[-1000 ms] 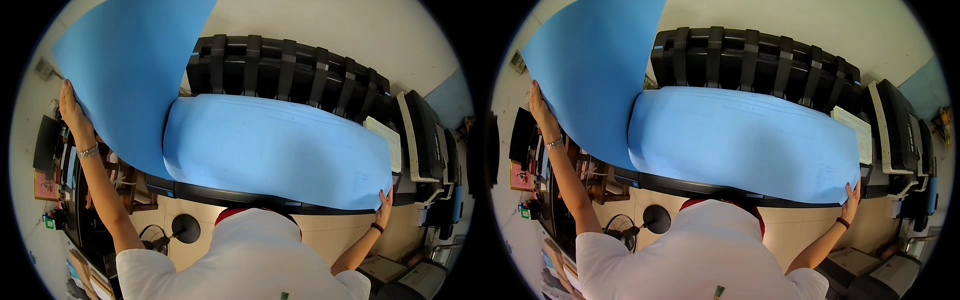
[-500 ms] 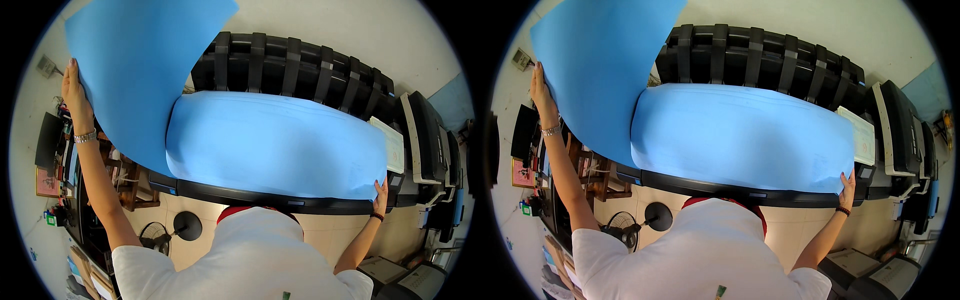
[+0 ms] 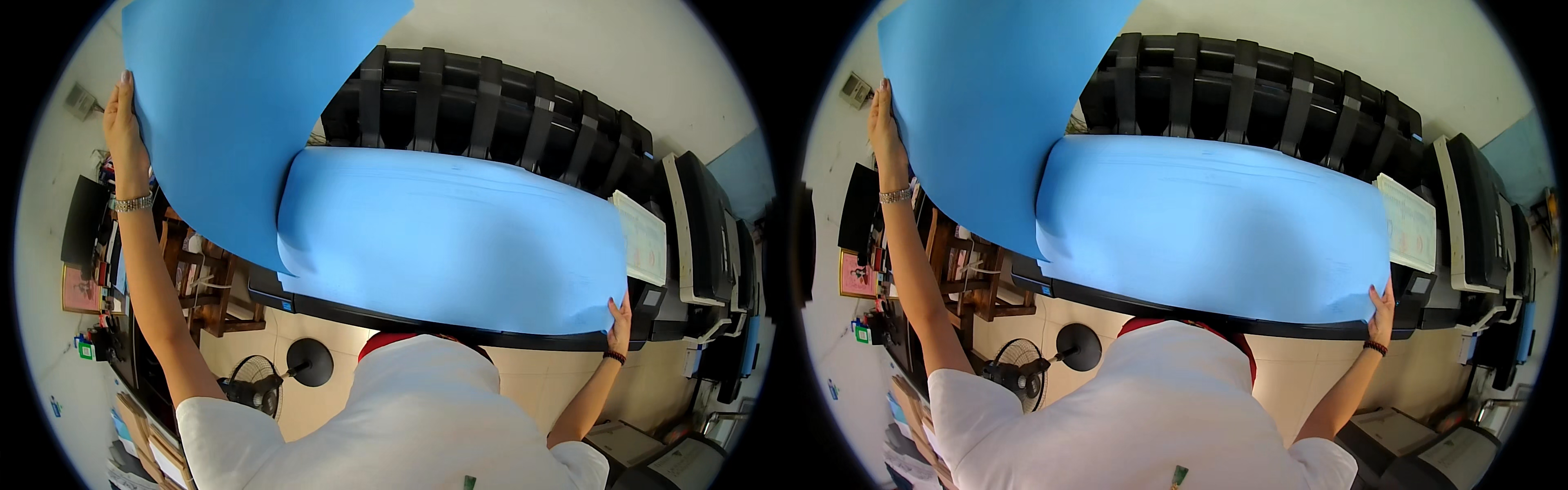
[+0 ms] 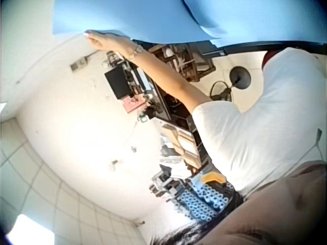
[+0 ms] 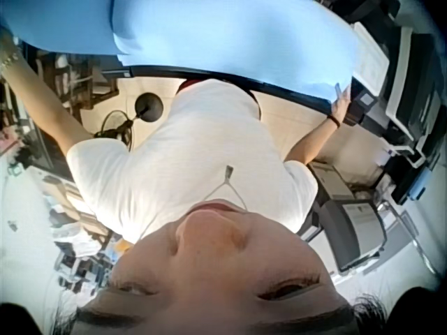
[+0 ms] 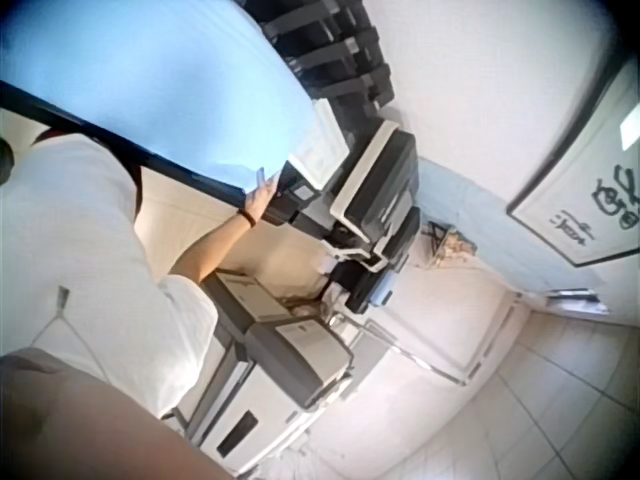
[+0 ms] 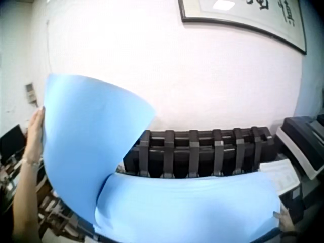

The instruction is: The person aligns blue paper sheets on a plotter by hand. They reposition and smooth out the paper, folding edges and stacking sheets on the machine's output tray.

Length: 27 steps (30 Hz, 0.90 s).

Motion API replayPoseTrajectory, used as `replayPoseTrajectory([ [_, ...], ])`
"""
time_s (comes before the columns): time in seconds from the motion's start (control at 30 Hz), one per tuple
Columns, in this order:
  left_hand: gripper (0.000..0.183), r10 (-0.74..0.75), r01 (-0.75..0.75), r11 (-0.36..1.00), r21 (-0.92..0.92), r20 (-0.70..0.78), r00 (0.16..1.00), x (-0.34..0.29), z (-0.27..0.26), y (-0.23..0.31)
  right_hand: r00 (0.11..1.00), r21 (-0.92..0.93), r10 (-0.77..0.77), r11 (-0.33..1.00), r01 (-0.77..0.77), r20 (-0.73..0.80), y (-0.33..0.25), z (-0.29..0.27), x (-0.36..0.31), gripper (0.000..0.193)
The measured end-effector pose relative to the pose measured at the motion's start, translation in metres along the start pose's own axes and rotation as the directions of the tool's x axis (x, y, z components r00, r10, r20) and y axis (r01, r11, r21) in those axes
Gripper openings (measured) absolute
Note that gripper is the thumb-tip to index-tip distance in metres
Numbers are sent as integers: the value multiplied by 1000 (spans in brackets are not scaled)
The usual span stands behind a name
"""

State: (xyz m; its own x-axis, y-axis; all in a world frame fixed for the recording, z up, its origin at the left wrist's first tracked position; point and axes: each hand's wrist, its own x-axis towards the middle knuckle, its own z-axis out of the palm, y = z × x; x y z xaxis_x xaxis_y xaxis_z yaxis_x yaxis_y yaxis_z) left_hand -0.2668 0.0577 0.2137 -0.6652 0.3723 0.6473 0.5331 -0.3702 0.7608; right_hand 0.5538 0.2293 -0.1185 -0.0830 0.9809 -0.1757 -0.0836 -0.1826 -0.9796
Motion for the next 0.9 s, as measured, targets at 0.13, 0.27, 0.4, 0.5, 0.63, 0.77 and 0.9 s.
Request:
replayPoseTrajectory([
  [0.13, 36, -48, 48, 999, 4, 41, 998, 2, -4, 0, 997, 8, -42, 999, 43, -71, 2, 30, -5, 67],
  [0.27, 36, -53, 51, 998, 40, 65, 996, -2, -1, 4, 992, 62, -7, 998, 15, -129, 8, 15, -23, 70],
  [0.4, 35, -58, 57, 998, 18, 114, 992, 2, -3, -1, 988, 91, 1, 996, 13, -154, 12, 24, -24, 69],
  [0.5, 34, -65, 60, 997, 52, 91, 994, 3, 2, 2, 985, 62, -38, 997, 49, -167, 14, 43, -25, 68],
  [0.63, 34, -66, 64, 996, 66, 30, 997, 11, -2, 1, 982, 116, -80, 988, 101, -171, 1, 49, -34, 68],
  [0.77, 35, -79, 78, 995, 62, 27, 996, 20, -12, -2, 970, 67, -114, 989, 131, -214, -14, 39, -42, 66],
  [0.9, 34, -16, 15, 998, 60, 22, 1000, 15, -2, 5, 969, 57, -107, 991, 123, -223, -19, 43, -43, 68],
])
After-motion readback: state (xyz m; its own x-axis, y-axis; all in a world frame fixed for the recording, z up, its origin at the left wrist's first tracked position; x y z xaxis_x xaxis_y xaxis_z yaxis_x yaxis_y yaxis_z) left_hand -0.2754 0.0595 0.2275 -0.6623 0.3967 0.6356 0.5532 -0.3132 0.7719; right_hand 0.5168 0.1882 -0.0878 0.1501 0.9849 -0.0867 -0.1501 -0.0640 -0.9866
